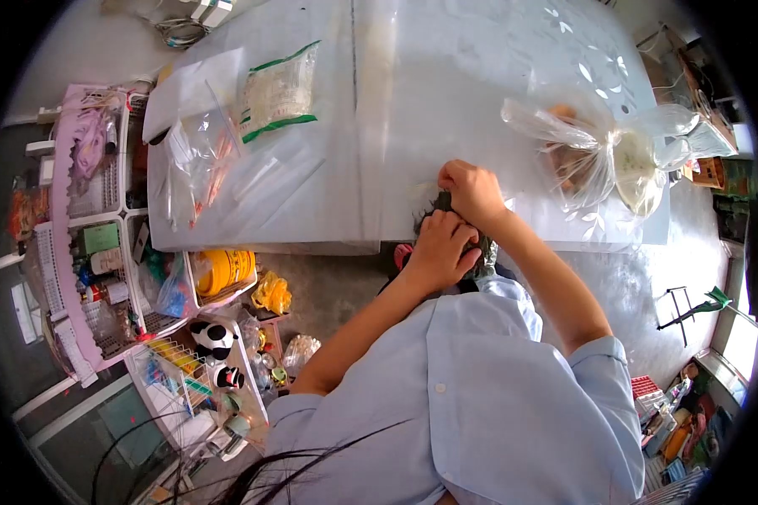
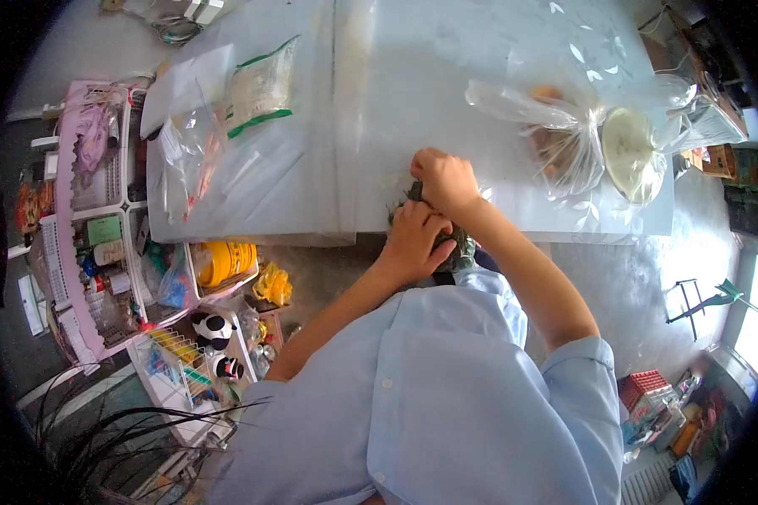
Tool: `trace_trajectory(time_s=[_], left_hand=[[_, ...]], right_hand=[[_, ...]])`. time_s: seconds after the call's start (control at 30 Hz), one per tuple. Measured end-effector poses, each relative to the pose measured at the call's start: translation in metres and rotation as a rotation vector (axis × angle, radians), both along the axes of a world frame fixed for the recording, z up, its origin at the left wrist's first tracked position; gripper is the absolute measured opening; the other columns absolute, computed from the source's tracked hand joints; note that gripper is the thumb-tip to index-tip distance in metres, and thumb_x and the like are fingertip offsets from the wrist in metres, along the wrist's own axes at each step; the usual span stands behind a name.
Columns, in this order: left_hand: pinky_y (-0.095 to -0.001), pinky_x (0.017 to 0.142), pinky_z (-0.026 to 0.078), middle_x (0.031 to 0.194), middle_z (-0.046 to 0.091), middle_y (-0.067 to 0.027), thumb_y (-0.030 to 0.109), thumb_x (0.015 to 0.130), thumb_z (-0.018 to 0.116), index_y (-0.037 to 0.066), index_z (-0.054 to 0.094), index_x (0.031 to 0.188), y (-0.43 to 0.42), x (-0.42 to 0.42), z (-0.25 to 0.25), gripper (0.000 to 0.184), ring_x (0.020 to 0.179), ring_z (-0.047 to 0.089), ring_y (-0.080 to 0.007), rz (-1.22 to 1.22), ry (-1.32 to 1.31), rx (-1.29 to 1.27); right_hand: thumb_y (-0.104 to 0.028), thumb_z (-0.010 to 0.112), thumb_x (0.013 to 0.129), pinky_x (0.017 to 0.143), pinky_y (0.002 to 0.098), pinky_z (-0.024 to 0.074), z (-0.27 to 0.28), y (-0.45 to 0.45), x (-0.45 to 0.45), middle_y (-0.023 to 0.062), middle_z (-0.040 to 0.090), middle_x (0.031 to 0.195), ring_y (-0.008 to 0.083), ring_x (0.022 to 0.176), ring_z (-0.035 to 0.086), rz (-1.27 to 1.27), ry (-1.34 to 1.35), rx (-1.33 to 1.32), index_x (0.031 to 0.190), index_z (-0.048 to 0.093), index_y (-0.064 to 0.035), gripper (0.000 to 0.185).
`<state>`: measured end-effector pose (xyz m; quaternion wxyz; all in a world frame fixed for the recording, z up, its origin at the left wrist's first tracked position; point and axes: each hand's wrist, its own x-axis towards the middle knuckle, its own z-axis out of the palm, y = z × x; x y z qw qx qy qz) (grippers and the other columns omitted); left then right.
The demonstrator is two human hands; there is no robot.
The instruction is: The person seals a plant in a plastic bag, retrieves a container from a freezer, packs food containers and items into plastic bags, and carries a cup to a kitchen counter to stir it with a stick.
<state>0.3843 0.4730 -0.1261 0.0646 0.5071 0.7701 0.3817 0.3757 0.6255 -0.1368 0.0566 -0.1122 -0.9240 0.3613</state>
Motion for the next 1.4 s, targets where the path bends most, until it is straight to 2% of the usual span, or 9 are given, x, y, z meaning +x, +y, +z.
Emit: trace_trajectory(time_s=[0.13,0.2,0.27,0.33,0.43,0.63,0.83,1.2,1.4], left_hand=[[-0.0398,0.073,0.045,0.093,0.06,-0.0114,0.006,0.081,0.068,0.007,0.059,0.099,-0.019,-0.025,0.011,0.02,0.083,0.056,-0.0307,0.293,0.03,0.292],[-0.0374,0.074,0.047,0.096,0.061,-0.0113,0.01,0.084,0.067,0.004,0.059,0.102,-0.027,-0.045,0.016,0.02,0.084,0.057,-0.0289,0.59,0.02,0.164],[-0.0352,0.07,0.05,0.094,0.064,-0.0088,0.013,0.082,0.071,0.007,0.062,0.102,-0.035,-0.067,0.003,0.023,0.079,0.063,-0.0249,0.549,-0.112,0.132],[-0.0308,0.066,0.051,0.086,0.067,-0.0099,0.012,0.084,0.071,0.001,0.065,0.096,-0.038,-0.075,0.001,0.017,0.072,0.065,-0.0201,0.516,-0.136,0.077],[-0.0291,0.062,0.051,0.078,0.068,-0.0092,0.011,0.083,0.072,0.0,0.065,0.089,-0.034,-0.082,0.003,0.014,0.065,0.064,-0.019,0.458,-0.165,0.093],[-0.0285,0.063,0.05,0.076,0.068,-0.0088,0.009,0.083,0.069,0.0,0.065,0.087,-0.03,-0.084,0.005,0.011,0.065,0.064,-0.017,0.461,-0.2,-0.003],[-0.0289,0.061,0.049,0.074,0.067,-0.0075,0.009,0.083,0.067,-0.001,0.064,0.085,-0.027,-0.085,0.005,0.01,0.063,0.063,-0.0148,0.416,-0.325,0.076],[-0.0277,0.058,0.048,0.073,0.065,-0.0076,0.008,0.083,0.066,-0.002,0.062,0.084,-0.022,-0.085,-0.001,0.011,0.062,0.061,-0.0137,0.411,-0.28,0.048],[-0.0282,0.058,0.048,0.074,0.065,-0.0081,0.008,0.084,0.066,-0.002,0.061,0.086,-0.021,-0.083,0.002,0.011,0.062,0.061,-0.0145,0.433,-0.285,0.034]], right_hand=[[-0.011,0.064,0.081,0.064,0.043,0.0499,0.0,-0.002,0.004,0.0103,0.065,0.082,0.0339,0.075,0.063,0.004,0.084,0.04,0.083,0.062,-0.0074,0.005],[-0.011,0.064,0.081,0.064,0.0429,0.0499,0.003,-0.004,0.006,0.0099,0.065,0.083,0.0335,0.076,0.063,0.004,0.077,0.035,0.083,0.062,-0.0074,0.005],[-0.011,0.064,0.082,0.064,0.0429,0.0499,0.003,-0.003,0.005,0.0096,0.065,0.083,0.0332,0.076,0.063,0.025,0.097,0.036,0.084,0.062,-0.0074,0.004],[-0.011,0.063,0.082,0.064,0.0427,0.0499,0.002,-0.003,0.004,0.0094,0.065,0.083,0.0331,0.076,0.063,0.028,0.102,0.04,0.084,0.062,-0.0074,0.004],[-0.01,0.063,0.082,0.064,0.0421,0.05,0.004,-0.002,0.005,0.0089,0.065,0.083,0.0327,0.075,0.063,0.03,0.113,0.042,0.084,0.062,-0.0074,0.004],[-0.01,0.062,0.082,0.064,0.0422,0.0499,0.003,-0.002,0.006,0.0081,0.064,0.084,0.0322,0.074,0.064,0.041,0.135,0.04,0.083,0.061,-0.0071,0.003],[-0.01,0.062,0.082,0.063,0.0426,0.05,0.004,-0.001,0.007,0.0081,0.064,0.083,0.0321,0.074,0.064,0.037,0.16,0.043,0.083,0.061,-0.0075,0.003],[-0.012,0.062,0.082,0.064,0.0438,0.0502,0.008,0.0,0.008,0.0088,0.064,0.084,0.0326,0.075,0.064,0.071,0.145,0.025,0.086,0.062,-0.0072,0.007],[-0.022,0.065,0.079,0.076,0.0404,0.0464,0.025,0.0,0.0,0.0097,0.066,0.087,0.03,0.079,0.065,0.139,0.211,-0.039,0.096,0.064,-0.0069,0.023]])
